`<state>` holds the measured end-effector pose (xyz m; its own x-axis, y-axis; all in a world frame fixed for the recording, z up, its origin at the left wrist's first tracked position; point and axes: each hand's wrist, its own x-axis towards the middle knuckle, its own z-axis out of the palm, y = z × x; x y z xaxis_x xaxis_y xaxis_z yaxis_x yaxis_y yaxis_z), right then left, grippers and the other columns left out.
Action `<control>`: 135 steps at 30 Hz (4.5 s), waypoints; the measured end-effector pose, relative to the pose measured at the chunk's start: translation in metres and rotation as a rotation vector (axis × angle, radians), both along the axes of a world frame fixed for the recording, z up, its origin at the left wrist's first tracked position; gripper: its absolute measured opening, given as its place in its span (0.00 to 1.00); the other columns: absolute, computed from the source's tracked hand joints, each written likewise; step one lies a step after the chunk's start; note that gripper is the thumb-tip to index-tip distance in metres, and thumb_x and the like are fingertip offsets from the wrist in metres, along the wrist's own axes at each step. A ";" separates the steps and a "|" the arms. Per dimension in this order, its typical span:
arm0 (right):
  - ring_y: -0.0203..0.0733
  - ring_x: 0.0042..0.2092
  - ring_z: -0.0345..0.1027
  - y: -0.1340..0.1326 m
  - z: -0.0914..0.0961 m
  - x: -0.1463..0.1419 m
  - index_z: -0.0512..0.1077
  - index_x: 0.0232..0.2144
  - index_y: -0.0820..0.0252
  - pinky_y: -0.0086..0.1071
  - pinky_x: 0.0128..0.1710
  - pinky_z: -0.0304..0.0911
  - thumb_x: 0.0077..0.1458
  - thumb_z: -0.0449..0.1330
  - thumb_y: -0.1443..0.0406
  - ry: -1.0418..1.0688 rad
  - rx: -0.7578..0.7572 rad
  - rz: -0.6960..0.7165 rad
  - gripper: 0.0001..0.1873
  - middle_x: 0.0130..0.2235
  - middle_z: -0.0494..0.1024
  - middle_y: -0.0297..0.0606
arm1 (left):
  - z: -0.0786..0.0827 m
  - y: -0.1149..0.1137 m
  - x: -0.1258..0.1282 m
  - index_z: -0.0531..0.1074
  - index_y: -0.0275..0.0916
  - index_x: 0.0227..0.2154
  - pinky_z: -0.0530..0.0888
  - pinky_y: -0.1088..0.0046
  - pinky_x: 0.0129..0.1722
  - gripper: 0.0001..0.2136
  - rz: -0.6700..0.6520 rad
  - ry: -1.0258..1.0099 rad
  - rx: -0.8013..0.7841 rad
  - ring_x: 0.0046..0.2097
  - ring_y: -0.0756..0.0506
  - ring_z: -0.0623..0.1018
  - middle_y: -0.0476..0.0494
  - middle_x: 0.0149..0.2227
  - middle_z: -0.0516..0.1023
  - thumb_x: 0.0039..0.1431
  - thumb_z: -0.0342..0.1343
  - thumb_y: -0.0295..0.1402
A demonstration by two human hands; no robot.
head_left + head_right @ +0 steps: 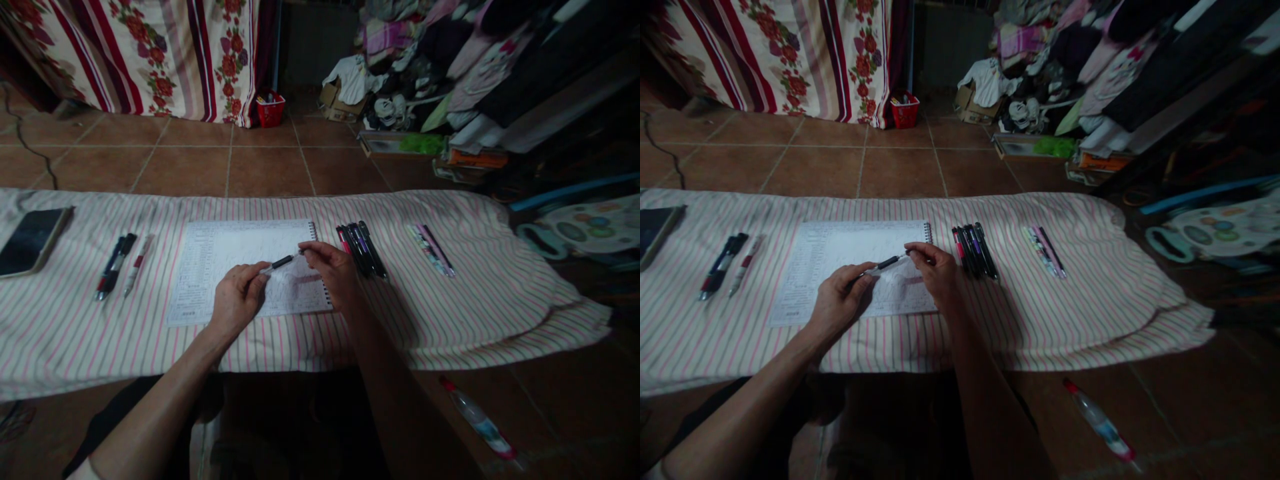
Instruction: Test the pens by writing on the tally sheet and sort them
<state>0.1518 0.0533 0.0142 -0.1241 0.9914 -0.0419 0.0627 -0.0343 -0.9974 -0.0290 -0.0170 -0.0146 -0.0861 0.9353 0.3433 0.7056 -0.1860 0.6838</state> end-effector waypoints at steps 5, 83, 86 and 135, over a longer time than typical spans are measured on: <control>0.33 0.27 0.58 0.000 0.000 0.000 0.78 0.33 0.57 0.28 0.27 0.53 0.43 0.60 0.61 -0.027 0.022 -0.002 0.12 0.25 0.71 0.32 | -0.001 0.000 0.001 0.74 0.37 0.43 0.72 0.66 0.40 0.11 0.001 0.020 0.008 0.38 0.44 0.75 0.43 0.35 0.78 0.60 0.51 0.31; 0.35 0.35 0.72 0.003 -0.006 -0.004 0.76 0.30 0.56 0.29 0.36 0.64 0.38 0.67 0.60 0.363 -0.279 -0.062 0.13 0.30 0.77 0.32 | 0.010 -0.002 0.009 0.74 0.39 0.44 0.71 0.68 0.38 0.12 0.023 0.007 -0.024 0.36 0.46 0.74 0.45 0.31 0.76 0.61 0.49 0.32; 0.34 0.34 0.71 0.003 -0.005 -0.005 0.76 0.29 0.57 0.28 0.36 0.64 0.37 0.67 0.61 0.381 -0.296 -0.062 0.13 0.29 0.76 0.31 | 0.009 -0.001 0.009 0.74 0.39 0.44 0.71 0.69 0.38 0.12 0.022 0.022 -0.022 0.36 0.46 0.74 0.45 0.32 0.76 0.61 0.49 0.31; 0.32 0.32 0.71 0.002 -0.009 -0.007 0.77 0.29 0.56 0.28 0.34 0.63 0.37 0.68 0.61 0.360 -0.283 -0.057 0.13 0.28 0.77 0.30 | 0.003 0.001 0.009 0.74 0.37 0.43 0.70 0.69 0.38 0.11 0.012 0.034 0.009 0.37 0.46 0.74 0.45 0.32 0.77 0.60 0.51 0.30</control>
